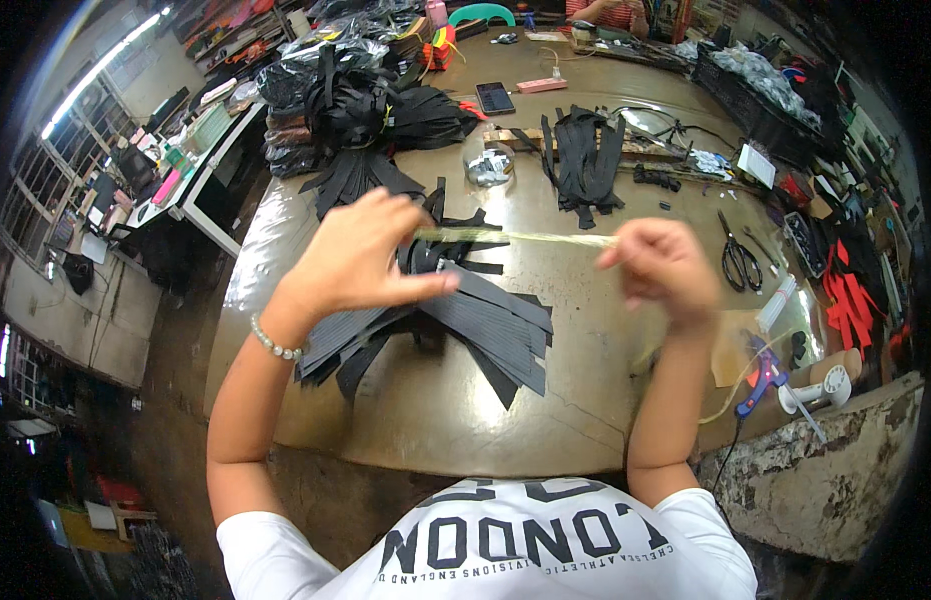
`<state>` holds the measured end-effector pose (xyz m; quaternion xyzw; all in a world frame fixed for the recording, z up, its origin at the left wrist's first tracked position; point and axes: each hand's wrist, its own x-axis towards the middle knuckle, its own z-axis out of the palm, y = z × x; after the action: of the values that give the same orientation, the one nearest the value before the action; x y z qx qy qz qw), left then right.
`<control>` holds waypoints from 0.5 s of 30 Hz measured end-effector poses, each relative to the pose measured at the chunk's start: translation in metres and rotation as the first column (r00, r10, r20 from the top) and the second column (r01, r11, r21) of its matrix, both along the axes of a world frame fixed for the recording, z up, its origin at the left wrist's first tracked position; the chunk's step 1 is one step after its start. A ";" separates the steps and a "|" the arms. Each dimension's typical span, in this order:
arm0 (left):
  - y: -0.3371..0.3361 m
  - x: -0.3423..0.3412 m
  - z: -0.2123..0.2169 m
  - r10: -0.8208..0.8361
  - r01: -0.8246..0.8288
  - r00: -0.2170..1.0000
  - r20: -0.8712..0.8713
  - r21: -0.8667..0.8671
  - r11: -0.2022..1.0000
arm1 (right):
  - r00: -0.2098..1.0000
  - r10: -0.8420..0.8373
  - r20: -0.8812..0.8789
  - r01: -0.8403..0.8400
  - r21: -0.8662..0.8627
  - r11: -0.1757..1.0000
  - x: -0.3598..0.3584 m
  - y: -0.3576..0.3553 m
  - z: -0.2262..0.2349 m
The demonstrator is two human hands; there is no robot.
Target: The person assembles black fabric straps by applying hot glue to attach small rectangular pieces and then bundles the finished straps with a yellow elastic band. The person uses a hot glue gun and handles multiple strap pieces on a cluttered workbench.
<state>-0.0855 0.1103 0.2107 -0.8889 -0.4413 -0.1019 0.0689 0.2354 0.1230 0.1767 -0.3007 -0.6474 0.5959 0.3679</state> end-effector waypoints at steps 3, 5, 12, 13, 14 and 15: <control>0.014 -0.007 -0.051 0.001 -0.039 0.977 -0.215 -0.174 0.984 | 0.934 -0.355 0.031 0.348 0.128 0.929 0.056 0.008 -0.014; 0.024 -0.006 -0.083 -0.125 0.106 0.953 -0.278 -0.083 0.991 | 0.901 -0.410 0.145 0.392 0.136 0.910 0.074 0.009 -0.020; 0.055 0.010 -0.122 -0.256 0.186 0.805 -0.536 -0.182 0.966 | 0.762 -0.527 0.376 0.457 0.264 0.849 0.097 0.011 -0.025; 0.058 0.013 -0.123 -0.252 0.179 0.791 -0.558 -0.184 0.967 | 0.722 -0.557 0.410 0.502 0.244 0.830 0.099 0.013 -0.028; 0.061 0.016 -0.124 -0.261 0.185 0.780 -0.569 -0.189 0.964 | 0.724 -0.567 0.394 0.481 0.301 0.824 0.102 0.015 -0.031; 0.063 0.018 -0.126 -0.270 0.192 0.768 -0.581 -0.194 0.962 | 0.699 -0.590 0.404 0.477 0.351 0.805 0.103 0.017 -0.034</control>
<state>-0.0676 0.1735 0.0851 -0.9249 -0.2887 0.2053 0.1377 0.3386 0.1402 0.1431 -0.5760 -0.6646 0.2894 0.3779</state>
